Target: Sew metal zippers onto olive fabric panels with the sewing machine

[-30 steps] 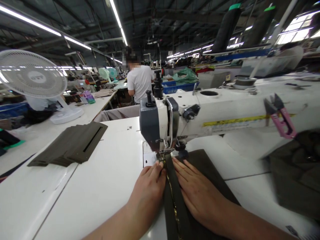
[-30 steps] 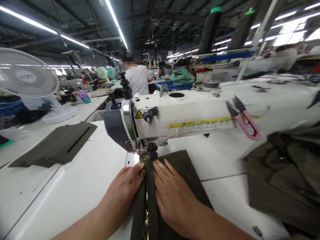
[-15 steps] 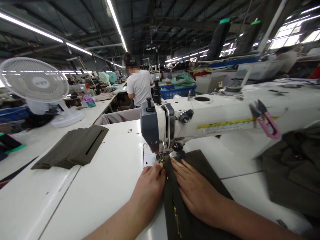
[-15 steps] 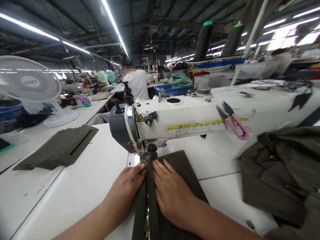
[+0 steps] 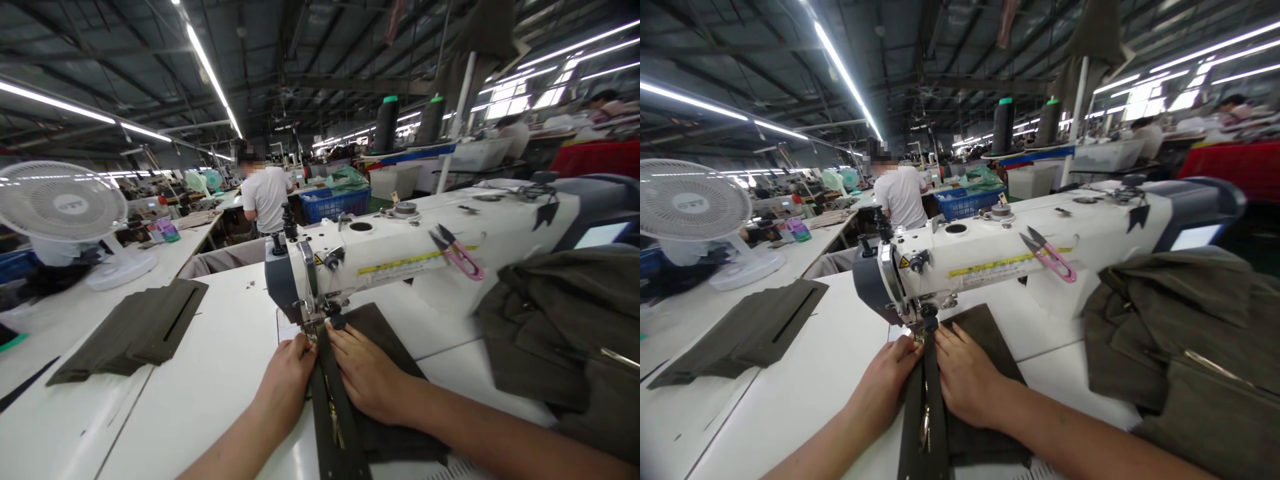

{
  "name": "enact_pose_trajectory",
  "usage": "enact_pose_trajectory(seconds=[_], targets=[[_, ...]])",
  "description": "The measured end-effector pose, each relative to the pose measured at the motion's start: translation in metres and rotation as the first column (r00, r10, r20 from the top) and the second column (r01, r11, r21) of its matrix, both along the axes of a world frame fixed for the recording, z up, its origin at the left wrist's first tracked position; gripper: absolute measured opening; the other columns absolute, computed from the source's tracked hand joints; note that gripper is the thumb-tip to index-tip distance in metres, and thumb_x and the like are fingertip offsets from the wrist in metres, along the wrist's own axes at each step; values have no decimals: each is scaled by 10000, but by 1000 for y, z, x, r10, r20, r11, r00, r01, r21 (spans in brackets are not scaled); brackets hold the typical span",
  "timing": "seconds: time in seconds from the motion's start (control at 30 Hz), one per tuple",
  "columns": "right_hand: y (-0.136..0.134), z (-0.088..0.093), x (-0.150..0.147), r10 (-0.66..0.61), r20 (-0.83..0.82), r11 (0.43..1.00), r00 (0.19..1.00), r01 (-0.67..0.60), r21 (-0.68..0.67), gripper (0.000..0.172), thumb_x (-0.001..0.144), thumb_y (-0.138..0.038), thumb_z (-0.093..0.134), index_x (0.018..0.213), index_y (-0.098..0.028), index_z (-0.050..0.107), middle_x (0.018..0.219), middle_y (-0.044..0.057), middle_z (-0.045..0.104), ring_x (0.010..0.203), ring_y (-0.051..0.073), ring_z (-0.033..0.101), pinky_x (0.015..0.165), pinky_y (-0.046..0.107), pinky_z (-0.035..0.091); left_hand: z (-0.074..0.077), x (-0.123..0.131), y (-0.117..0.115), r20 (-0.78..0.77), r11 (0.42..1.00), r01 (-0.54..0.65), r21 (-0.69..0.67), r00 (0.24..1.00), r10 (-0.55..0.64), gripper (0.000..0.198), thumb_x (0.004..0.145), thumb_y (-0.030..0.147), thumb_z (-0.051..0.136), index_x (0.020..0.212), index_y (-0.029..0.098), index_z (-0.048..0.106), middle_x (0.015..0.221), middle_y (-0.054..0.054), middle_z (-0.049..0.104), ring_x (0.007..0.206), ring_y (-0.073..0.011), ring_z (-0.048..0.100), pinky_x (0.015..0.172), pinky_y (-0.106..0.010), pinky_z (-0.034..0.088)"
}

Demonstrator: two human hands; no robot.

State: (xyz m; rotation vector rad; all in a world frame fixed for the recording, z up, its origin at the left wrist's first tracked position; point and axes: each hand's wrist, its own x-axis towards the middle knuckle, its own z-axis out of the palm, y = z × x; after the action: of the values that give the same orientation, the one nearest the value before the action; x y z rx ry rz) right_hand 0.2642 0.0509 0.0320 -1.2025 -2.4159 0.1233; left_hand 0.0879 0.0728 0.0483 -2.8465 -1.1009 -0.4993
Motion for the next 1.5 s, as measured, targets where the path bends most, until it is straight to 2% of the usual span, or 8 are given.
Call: enact_pose_trajectory(seconds=[0.13,0.3,0.37,0.43,0.53,0.7,1.03,1.5], targets=[[4,7,4,25,-29,1000,999,-24,6,436,843,-142,373,1272,-111,440,1309,149,450,1254,231,334,1054,450,236,1,-2,3,-1,999,-9,41,1000,9,214,834,86,433,943,153,605,895,-86,583,784,-203,568,722,-365,515],[-36,5,8,73,-103,990,992,-60,128,438,759,-318,558,1150,-121,544,1174,146,553,1122,252,468,1002,444,324,-2,-9,-19,58,995,71,66,995,-75,313,784,66,474,1068,156,572,1092,-111,604,901,-214,593,769,-354,518],[-55,-2,5,121,-129,953,984,-79,293,333,733,-332,605,998,-129,619,1028,129,618,995,235,538,955,402,387,-4,-11,-28,104,994,89,63,990,-95,335,774,55,472,1081,149,566,1140,-118,596,982,-221,584,791,-360,513],[-68,-8,-1,151,-96,883,984,-90,461,149,770,-211,571,868,-127,644,923,116,645,916,216,564,918,370,420,-6,-11,-33,161,997,72,36,984,-77,321,771,51,473,1056,155,579,1133,-110,609,1019,-220,580,817,-381,501],[-75,-11,-11,161,-1,803,987,-130,582,192,792,-65,462,846,-94,644,902,137,654,907,234,572,895,393,436,-4,-12,-36,219,999,29,-26,975,-23,293,779,57,476,1012,184,601,1098,-83,635,1016,-211,589,883,-437,453],[-75,-11,-20,160,66,802,985,-169,573,245,789,-31,402,810,-44,645,807,166,653,854,261,591,804,396,488,1,-10,-42,207,999,-48,-18,977,51,284,749,67,522,975,199,633,1100,-93,628,993,-219,595,883,-441,452],[-70,-12,-20,207,-56,808,977,-138,572,290,801,-24,372,737,-57,653,688,135,630,731,225,585,728,347,506,-4,-8,-36,101,996,62,65,993,-68,268,754,73,519,989,158,615,1068,-85,642,991,-227,594,923,-420,452],[-37,-19,-18,156,-67,863,986,-103,494,268,831,-49,380,749,-83,632,719,101,624,716,201,564,679,319,488,-4,-10,-12,136,985,105,138,983,-124,296,783,53,418,1005,155,585,967,-108,638,916,-223,597,774,-362,539]])
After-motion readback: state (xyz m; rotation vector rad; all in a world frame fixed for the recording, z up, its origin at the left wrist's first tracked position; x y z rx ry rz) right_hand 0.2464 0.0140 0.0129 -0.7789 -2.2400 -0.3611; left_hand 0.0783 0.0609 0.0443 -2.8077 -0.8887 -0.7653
